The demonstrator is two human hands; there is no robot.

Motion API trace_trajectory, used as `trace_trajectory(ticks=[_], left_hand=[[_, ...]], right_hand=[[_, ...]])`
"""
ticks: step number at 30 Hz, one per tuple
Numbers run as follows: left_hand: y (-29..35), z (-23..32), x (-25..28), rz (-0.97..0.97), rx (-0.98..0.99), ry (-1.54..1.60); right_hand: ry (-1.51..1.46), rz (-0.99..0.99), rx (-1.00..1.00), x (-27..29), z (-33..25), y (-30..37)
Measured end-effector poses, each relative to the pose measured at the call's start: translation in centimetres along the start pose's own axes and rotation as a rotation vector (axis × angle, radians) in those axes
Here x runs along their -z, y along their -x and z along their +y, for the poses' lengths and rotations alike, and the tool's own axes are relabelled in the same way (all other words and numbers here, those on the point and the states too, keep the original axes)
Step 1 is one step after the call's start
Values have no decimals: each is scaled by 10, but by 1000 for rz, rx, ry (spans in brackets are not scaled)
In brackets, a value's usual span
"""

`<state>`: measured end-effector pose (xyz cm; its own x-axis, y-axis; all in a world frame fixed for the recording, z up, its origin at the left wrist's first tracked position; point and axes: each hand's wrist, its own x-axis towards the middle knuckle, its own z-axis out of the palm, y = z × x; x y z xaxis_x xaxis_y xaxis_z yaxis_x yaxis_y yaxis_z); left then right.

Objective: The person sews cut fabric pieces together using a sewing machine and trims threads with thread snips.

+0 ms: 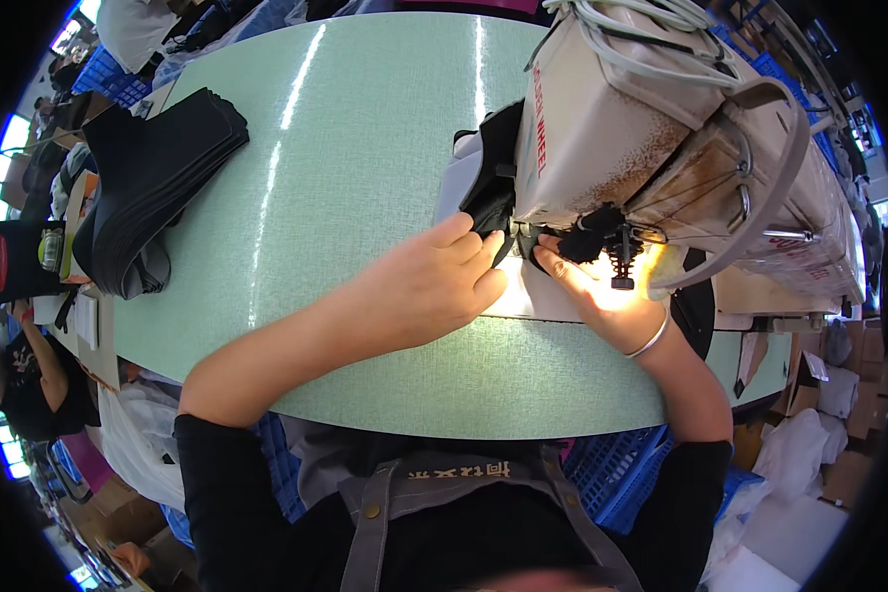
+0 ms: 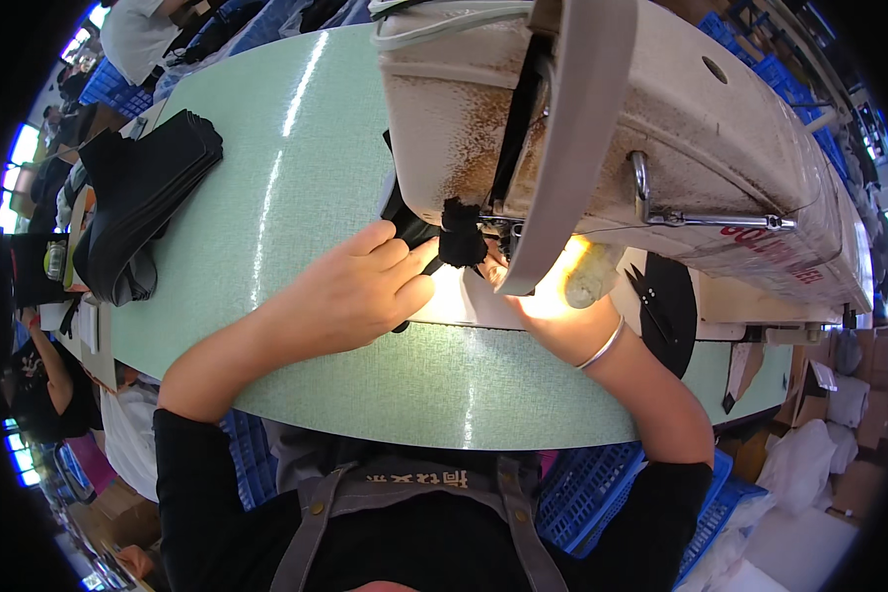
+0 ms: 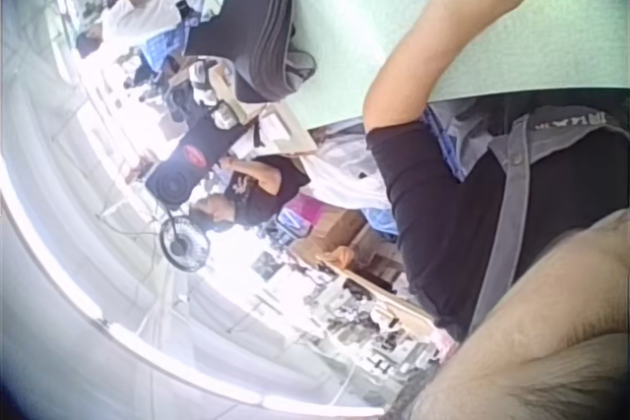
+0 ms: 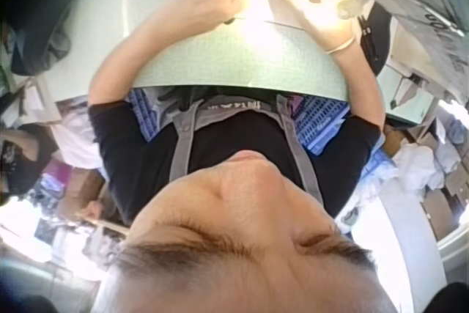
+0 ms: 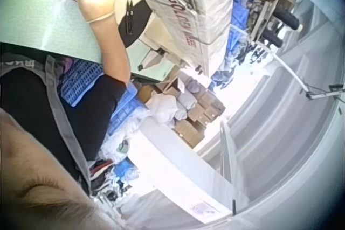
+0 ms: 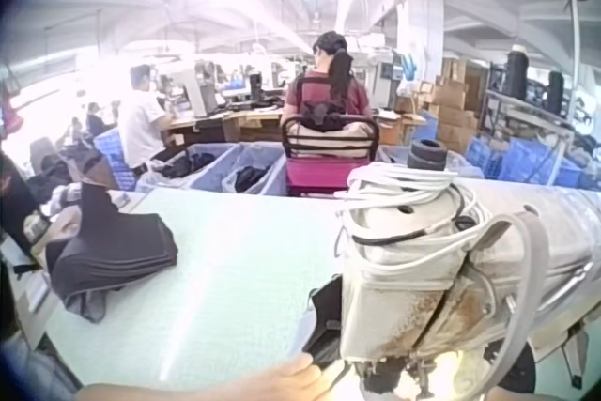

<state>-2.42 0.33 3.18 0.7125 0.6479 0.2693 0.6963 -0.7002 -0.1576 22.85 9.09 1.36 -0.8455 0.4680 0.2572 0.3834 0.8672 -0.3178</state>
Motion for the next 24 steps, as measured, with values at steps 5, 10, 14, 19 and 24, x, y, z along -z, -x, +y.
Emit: trace_trajectory(ticks=[5,10,14,19,24], left_hand=[[-2,3,-3,4,0,-40],[-1,0,-7,44,24,43],[-4,-1,-4,13,32,76],[1,-23,7,144,48,91],[1,-19,1,97,26,249]], right_hand=[[-39,27,-23,-3,-8,-1],[441,37,169,-13,-15,0],[384,31,123,-17,-11,1],[213,114,-19,-2,2,10],[125,88,65,4,0,5]])
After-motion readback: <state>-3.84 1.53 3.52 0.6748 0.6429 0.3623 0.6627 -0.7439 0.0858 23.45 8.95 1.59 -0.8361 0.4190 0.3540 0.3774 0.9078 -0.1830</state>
